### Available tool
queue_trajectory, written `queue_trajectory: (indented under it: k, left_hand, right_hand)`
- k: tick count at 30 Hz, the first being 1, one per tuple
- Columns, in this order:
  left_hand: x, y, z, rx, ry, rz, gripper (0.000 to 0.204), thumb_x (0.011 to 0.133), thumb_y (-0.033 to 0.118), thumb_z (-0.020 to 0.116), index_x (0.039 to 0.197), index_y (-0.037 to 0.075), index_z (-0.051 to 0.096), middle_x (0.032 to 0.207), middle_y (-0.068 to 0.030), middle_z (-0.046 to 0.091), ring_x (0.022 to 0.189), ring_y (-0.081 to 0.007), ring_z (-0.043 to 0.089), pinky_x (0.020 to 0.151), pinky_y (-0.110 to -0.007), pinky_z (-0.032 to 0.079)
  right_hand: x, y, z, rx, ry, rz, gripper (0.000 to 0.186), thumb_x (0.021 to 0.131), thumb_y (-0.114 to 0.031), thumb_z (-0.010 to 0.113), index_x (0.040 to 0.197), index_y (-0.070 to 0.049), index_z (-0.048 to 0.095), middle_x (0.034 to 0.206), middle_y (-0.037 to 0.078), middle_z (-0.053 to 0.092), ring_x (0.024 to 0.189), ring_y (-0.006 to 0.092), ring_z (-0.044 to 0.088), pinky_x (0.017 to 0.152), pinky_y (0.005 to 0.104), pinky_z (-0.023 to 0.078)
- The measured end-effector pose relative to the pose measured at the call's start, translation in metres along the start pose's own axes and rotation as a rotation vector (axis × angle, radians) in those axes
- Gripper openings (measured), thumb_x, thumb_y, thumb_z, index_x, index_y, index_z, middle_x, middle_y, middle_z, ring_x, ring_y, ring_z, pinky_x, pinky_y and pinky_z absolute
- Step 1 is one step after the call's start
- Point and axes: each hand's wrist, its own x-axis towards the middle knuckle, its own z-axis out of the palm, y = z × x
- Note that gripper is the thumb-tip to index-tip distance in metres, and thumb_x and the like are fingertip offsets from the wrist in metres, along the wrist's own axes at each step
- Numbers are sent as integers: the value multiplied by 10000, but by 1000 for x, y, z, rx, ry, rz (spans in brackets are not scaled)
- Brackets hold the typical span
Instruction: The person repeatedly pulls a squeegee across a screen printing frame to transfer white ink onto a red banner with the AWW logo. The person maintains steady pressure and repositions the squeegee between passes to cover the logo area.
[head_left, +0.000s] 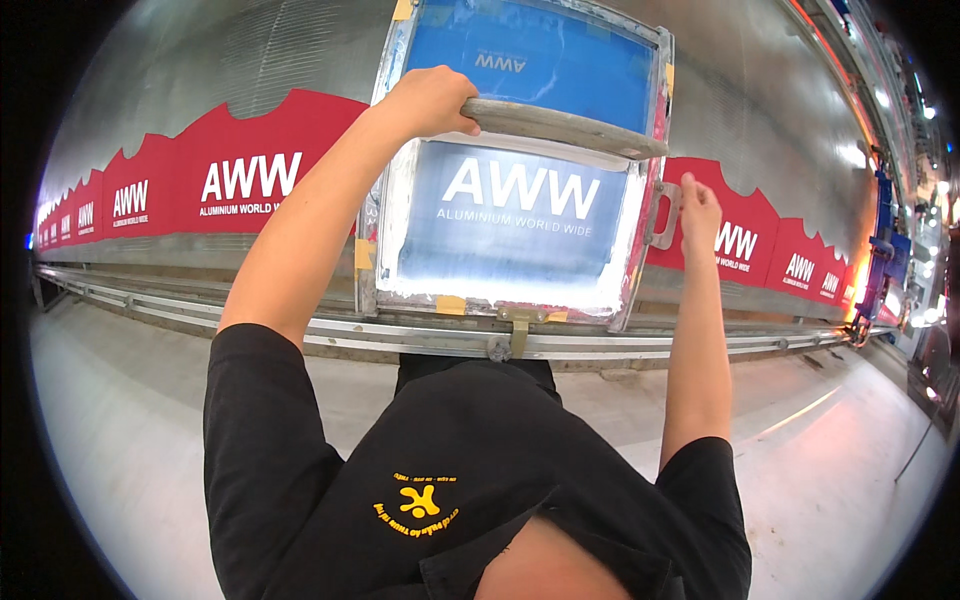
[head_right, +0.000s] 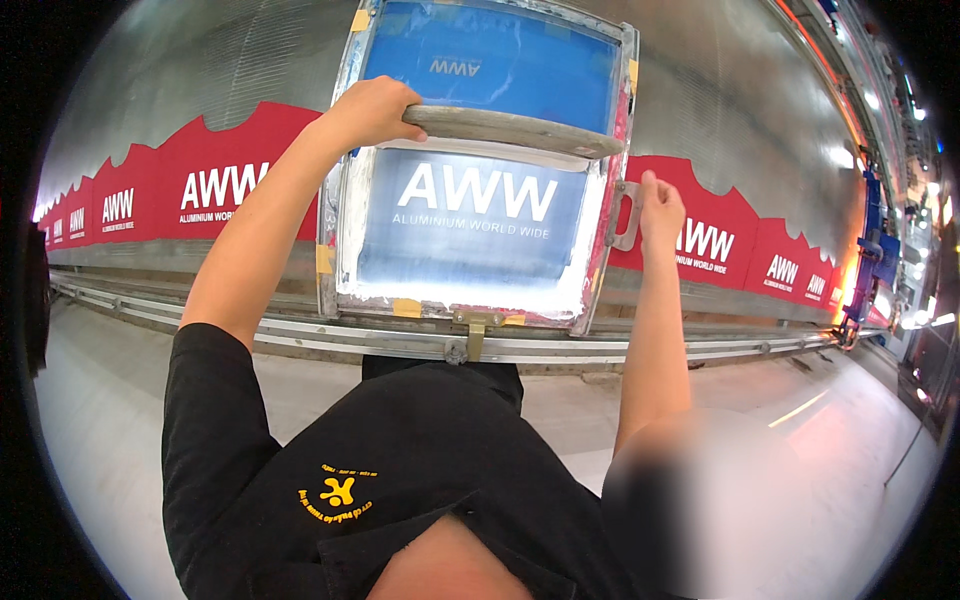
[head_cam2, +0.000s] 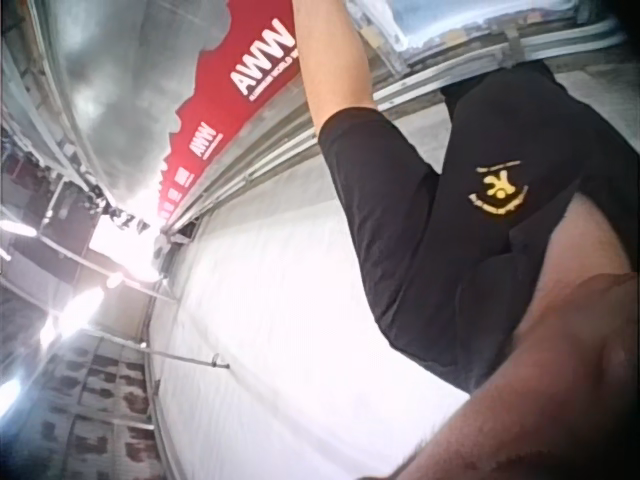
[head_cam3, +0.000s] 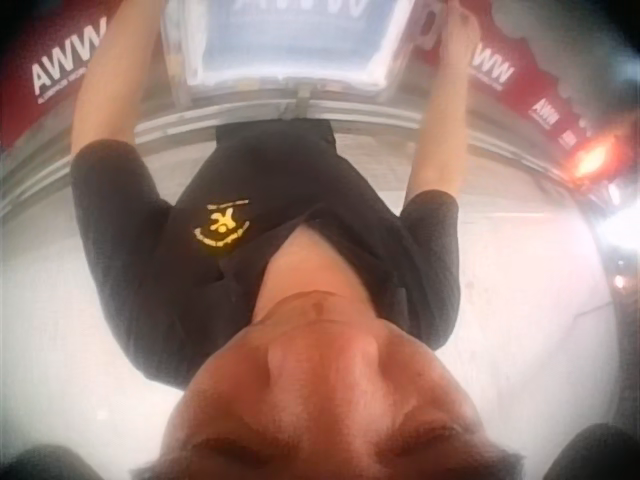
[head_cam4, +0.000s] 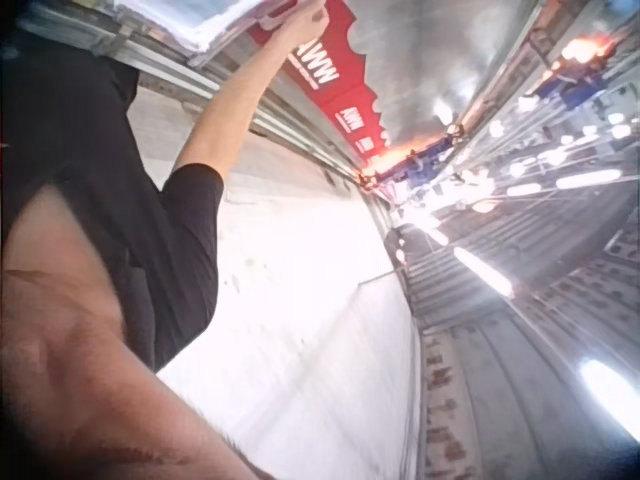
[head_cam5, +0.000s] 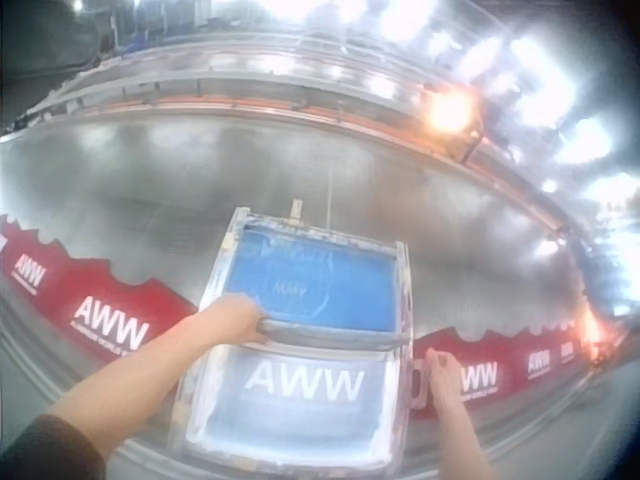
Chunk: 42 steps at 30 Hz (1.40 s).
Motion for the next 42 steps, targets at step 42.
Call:
queue_trajectory:
  k: [42]
  left_hand:
    - [-169,174,69,-344,29,-105,429,752,85,776,1177,92,718,1194,-105,747,1147,-325,692,922,-470,559]
  right_hand:
    - [3,-16,-12,278,-68,102,315,1017,-269,758,1121,28,745,922,29,724,773,87,617,677,250,491]
